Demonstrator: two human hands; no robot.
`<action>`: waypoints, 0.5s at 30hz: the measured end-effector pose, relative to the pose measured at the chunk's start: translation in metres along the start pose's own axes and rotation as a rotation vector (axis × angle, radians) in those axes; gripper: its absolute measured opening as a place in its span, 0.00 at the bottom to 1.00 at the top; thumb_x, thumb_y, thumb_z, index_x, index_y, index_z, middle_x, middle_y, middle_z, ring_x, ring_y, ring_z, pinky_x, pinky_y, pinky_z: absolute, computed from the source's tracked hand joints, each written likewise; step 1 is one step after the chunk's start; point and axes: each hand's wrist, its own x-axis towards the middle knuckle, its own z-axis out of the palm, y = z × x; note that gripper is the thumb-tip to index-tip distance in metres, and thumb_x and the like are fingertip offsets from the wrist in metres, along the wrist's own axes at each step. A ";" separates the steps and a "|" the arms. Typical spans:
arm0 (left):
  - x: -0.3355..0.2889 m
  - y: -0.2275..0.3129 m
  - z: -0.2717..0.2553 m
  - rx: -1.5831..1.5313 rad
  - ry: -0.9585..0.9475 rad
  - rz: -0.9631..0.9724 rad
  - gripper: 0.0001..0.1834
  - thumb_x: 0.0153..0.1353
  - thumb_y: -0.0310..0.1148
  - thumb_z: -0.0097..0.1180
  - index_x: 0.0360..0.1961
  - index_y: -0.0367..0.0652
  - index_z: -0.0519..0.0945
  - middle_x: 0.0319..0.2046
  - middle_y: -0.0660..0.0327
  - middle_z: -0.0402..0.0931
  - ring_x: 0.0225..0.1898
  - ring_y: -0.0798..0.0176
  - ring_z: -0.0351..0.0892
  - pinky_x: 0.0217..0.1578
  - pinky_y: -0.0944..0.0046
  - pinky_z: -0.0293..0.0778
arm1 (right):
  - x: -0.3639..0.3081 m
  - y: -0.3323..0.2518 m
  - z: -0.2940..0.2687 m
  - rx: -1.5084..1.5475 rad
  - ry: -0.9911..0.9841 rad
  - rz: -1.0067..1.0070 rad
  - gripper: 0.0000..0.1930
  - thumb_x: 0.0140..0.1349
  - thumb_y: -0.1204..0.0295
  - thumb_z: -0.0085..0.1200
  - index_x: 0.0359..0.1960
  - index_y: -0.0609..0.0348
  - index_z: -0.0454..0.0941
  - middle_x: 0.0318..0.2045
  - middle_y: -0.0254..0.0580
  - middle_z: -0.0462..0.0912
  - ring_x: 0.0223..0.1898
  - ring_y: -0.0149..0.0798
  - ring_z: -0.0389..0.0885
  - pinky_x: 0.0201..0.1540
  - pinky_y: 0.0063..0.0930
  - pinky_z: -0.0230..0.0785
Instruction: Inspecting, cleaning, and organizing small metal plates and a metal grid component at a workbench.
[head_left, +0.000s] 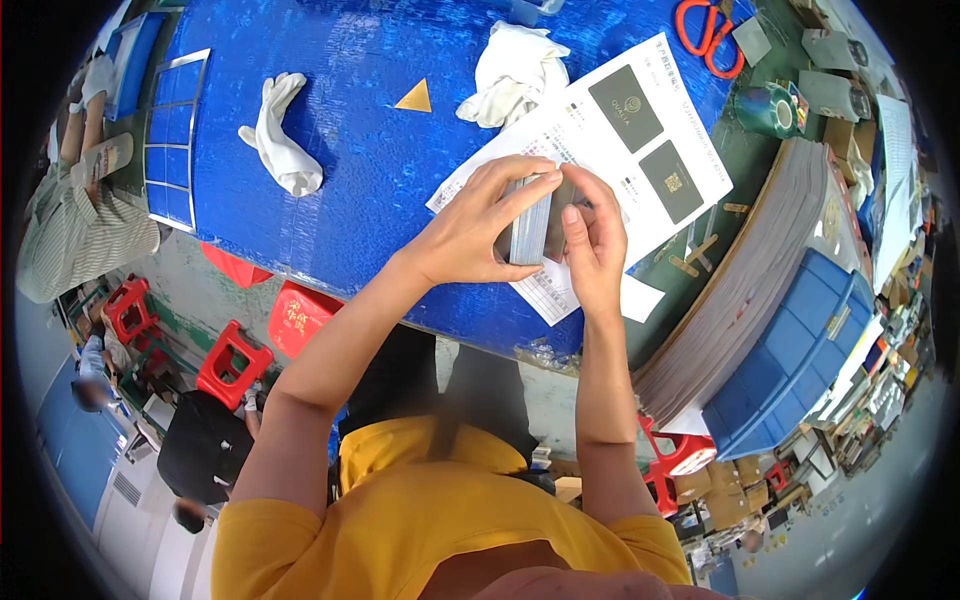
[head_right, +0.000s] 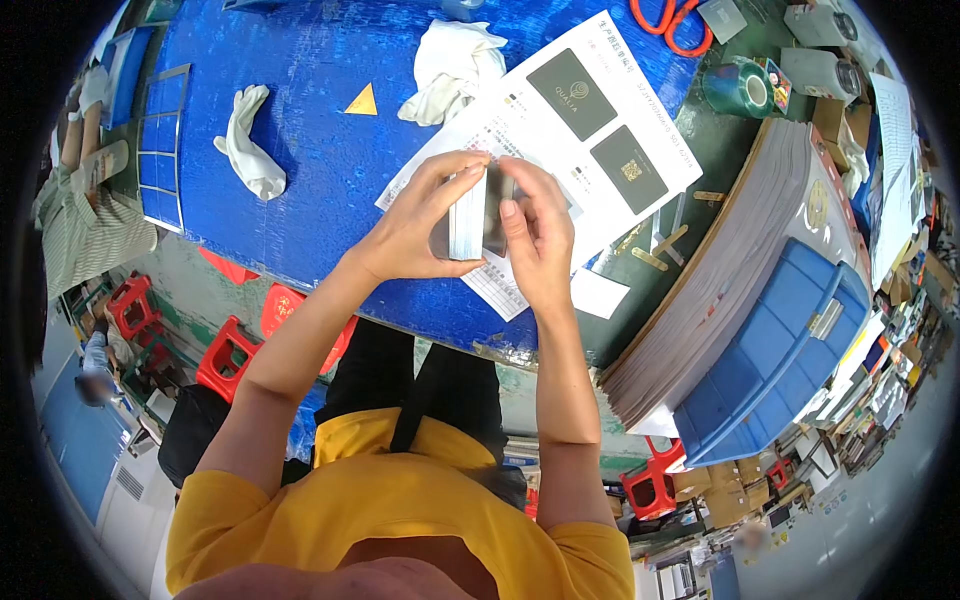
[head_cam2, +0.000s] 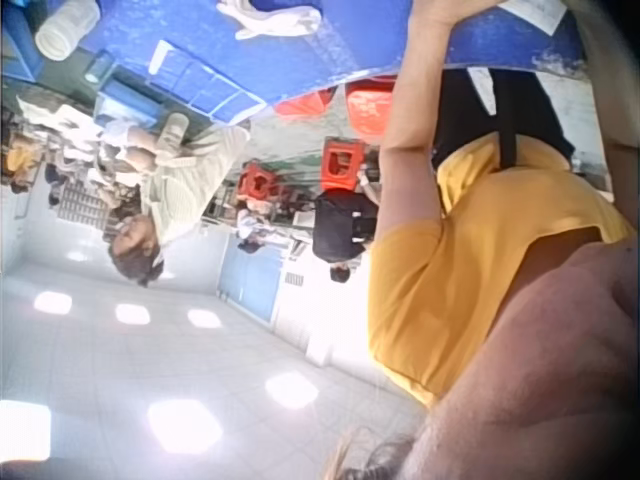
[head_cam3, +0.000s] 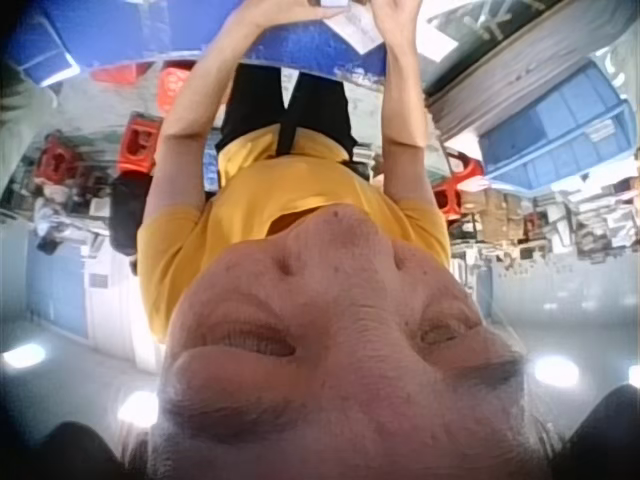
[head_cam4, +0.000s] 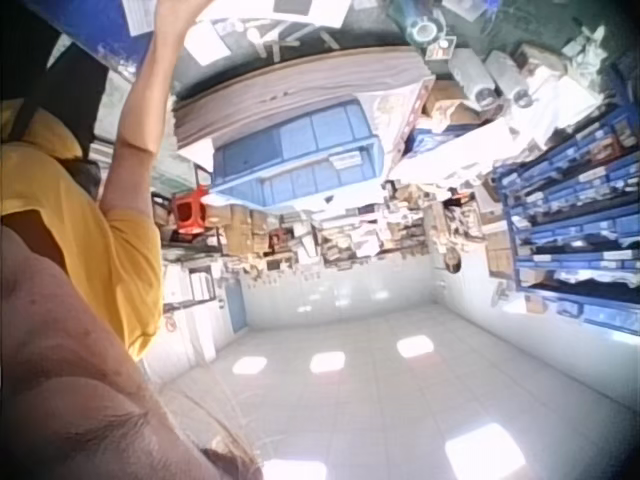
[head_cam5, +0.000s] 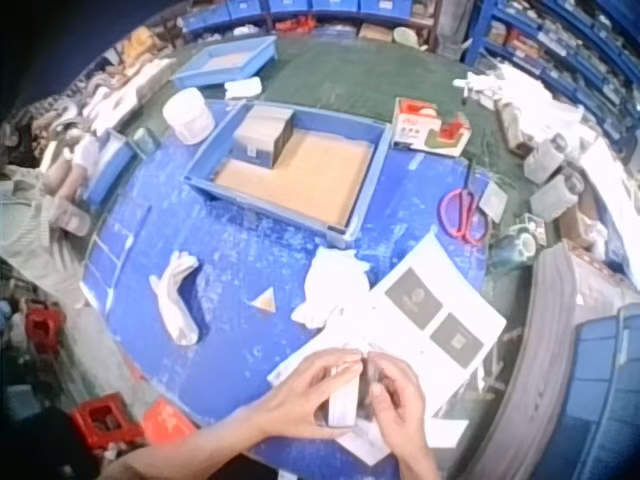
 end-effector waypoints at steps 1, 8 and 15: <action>0.000 -0.001 0.000 -0.003 -0.003 0.002 0.57 0.38 0.34 0.74 0.70 0.51 0.56 0.63 0.50 0.60 0.64 0.44 0.61 0.62 0.49 0.62 | 0.002 0.005 -0.003 -0.242 -0.087 -0.212 0.22 0.59 0.76 0.61 0.56 0.60 0.76 0.55 0.42 0.74 0.26 0.20 0.67 0.29 0.15 0.65; 0.000 -0.002 -0.007 0.020 -0.038 0.029 0.55 0.41 0.40 0.75 0.70 0.52 0.56 0.63 0.48 0.60 0.64 0.43 0.61 0.62 0.48 0.63 | -0.004 0.000 0.005 0.079 -0.056 0.029 0.20 0.55 0.76 0.64 0.52 0.60 0.78 0.56 0.41 0.72 0.24 0.20 0.62 0.29 0.14 0.63; 0.000 0.001 -0.017 -0.062 -0.083 -0.008 0.60 0.31 0.46 0.77 0.69 0.52 0.60 0.64 0.54 0.58 0.64 0.45 0.60 0.62 0.48 0.63 | -0.004 0.002 0.010 0.121 -0.054 0.030 0.21 0.53 0.77 0.65 0.51 0.60 0.78 0.56 0.40 0.71 0.26 0.20 0.63 0.30 0.14 0.64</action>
